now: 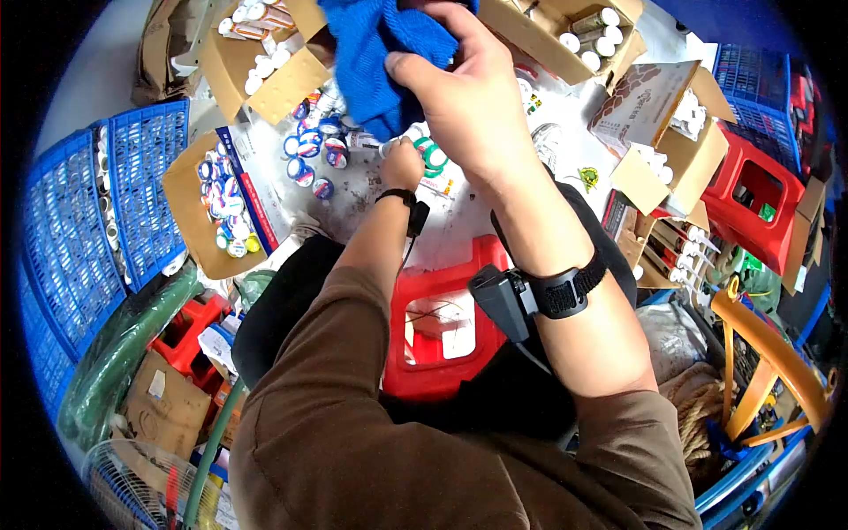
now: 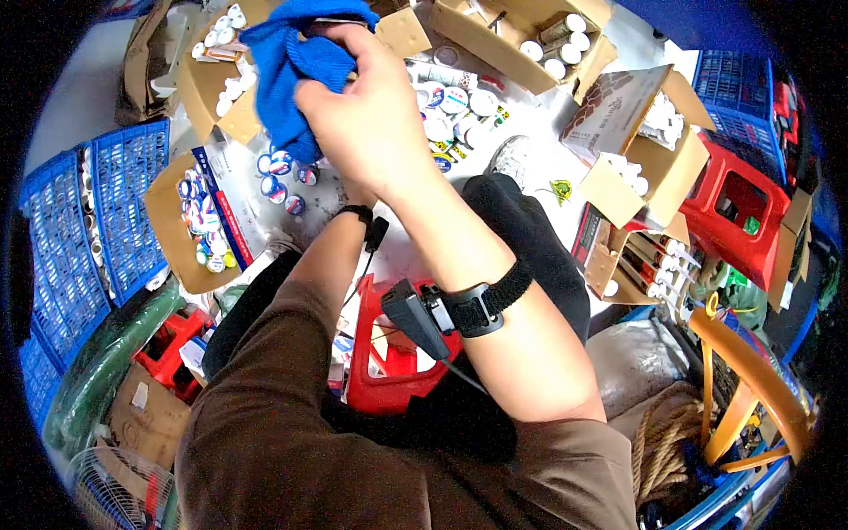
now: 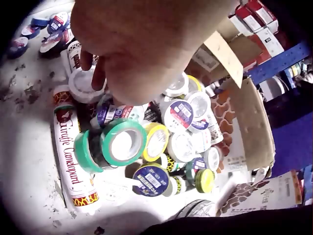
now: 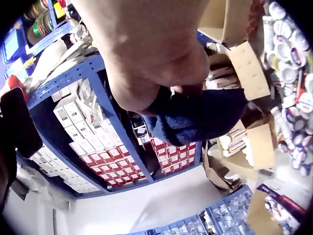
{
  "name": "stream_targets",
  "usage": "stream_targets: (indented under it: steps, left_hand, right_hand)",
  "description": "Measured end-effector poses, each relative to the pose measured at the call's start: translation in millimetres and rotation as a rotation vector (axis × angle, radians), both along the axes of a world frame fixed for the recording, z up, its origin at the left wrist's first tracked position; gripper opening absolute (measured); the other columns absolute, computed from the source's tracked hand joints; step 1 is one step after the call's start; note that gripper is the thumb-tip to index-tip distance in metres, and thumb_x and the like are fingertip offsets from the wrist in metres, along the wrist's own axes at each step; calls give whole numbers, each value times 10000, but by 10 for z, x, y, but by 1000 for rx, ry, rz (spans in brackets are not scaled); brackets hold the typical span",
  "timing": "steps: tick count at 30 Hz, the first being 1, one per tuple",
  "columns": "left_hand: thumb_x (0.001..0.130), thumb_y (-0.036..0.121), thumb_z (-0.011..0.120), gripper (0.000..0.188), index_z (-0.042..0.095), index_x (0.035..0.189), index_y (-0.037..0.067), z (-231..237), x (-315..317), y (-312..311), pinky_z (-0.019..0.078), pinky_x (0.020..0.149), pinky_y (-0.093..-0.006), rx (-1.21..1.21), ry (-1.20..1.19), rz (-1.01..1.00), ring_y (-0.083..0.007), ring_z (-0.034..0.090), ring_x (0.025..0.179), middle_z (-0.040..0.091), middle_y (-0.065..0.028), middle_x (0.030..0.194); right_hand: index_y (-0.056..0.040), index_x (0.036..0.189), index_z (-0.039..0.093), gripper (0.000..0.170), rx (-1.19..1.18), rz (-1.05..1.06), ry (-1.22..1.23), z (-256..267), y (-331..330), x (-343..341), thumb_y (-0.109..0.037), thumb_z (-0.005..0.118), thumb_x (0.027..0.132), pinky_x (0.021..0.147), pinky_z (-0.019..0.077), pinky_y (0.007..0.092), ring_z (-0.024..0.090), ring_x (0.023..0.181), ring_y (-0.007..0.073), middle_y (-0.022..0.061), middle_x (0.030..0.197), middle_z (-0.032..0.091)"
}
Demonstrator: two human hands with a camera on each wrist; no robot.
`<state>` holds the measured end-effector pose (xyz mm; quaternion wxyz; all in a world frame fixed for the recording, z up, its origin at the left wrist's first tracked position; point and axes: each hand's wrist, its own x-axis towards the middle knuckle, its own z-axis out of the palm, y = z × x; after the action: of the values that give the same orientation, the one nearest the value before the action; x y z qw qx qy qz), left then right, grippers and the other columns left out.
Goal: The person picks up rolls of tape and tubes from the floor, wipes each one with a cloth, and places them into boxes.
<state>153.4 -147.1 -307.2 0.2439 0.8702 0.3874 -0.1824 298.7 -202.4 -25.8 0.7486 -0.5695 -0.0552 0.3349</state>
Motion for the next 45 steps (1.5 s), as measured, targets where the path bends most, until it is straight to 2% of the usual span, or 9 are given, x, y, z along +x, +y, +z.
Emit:
stream_targets:
  steps: [3, 7, 14, 17, 19, 24, 29, 33, 45]
  left_hand:
    - [882, 199, 614, 265, 597, 1022, -26, -845, -367, 303, 498, 858, -468, 223, -407, -247, -405, 617, 963, 634, -236, 1048]
    - [989, 169, 549, 261, 565, 1146, -39, 473, -340, 738, 510, 819, -294, -958, -711, 720, -200, 664, 893, 643, -160, 1133]
    - [958, 114, 539, 237, 593, 1163, 8, 2496, -704, 753, 491, 873, -332, -201, -965, -92, -206, 624, 1010, 642, -106, 1112]
    - [926, 111, 583, 260, 605, 1168, 19, 2375, -900, 623, 486, 888, -355, -1113, -1126, 825, -254, 626, 1023, 630, -134, 1147]
    - [823, 19, 650, 362, 602, 1182, 7, 2744, -832, 699, 477, 909, -352, -573, -859, 379, -267, 610, 1046, 615, -144, 1143]
    - [741, 46, 709, 399, 618, 1125, -14, 2933, -716, 873, 476, 886, -330, -292, -1000, -22, -295, 617, 1016, 611, -160, 1102]
    - [957, 61, 580, 298, 572, 1242, -26, 2782, -648, 862, 478, 885, -289, -165, -824, 90, -204, 623, 1047, 613, -167, 1137]
    - [970, 61, 573, 283, 584, 1237, -33, 2526, -564, 1057, 477, 878, -248, -135, -1052, 344, -143, 615, 1026, 631, -110, 1085]
    - [767, -14, 718, 597, 570, 1334, 101, 2778, -568, 1085, 482, 888, -301, -209, -891, 246, -199, 604, 1040, 583, -95, 1257]
  right_hand:
    - [-36, 1099, 653, 297, -351, -26, -474, -203, -48, 24, -84, 612, 808, 732, 514, 292, 644, 736, 173, 61, 863, 698]
    - [-29, 1020, 665, 266, -370, 91, -751, -190, -68, -101, -97, 620, 767, 736, 495, 310, 630, 797, 219, 123, 922, 651]
    - [-75, 917, 668, 200, -48, 302, -1115, -44, 140, -673, -190, 736, 768, 841, 463, 416, 571, 929, 306, 105, 1015, 575]
    - [-134, 1119, 622, 395, -123, 233, -1219, 29, 193, -793, -147, 744, 744, 904, 452, 448, 533, 1063, 355, 154, 1209, 516]
    - [-130, 1164, 597, 453, -221, 144, -1255, 43, 261, -842, -94, 723, 730, 977, 433, 470, 492, 1178, 391, 166, 1313, 489]
    - [-19, 1129, 603, 278, -300, 307, -733, -55, 349, -941, -107, 606, 866, 711, 538, 419, 671, 748, 384, 208, 784, 663]
    - [-4, 992, 664, 250, -163, 188, -121, -232, 472, -888, -200, 511, 965, 675, 505, 268, 608, 734, 105, 70, 852, 682]
    - [-9, 1268, 523, 392, 202, 14, 464, -283, 671, -1048, -303, 458, 1016, 962, 496, 367, 624, 1068, 230, 140, 1174, 624]
    - [10, 871, 668, 223, -476, 238, -401, -393, 690, -805, -157, 520, 877, 625, 487, 330, 631, 688, 168, 116, 739, 667]
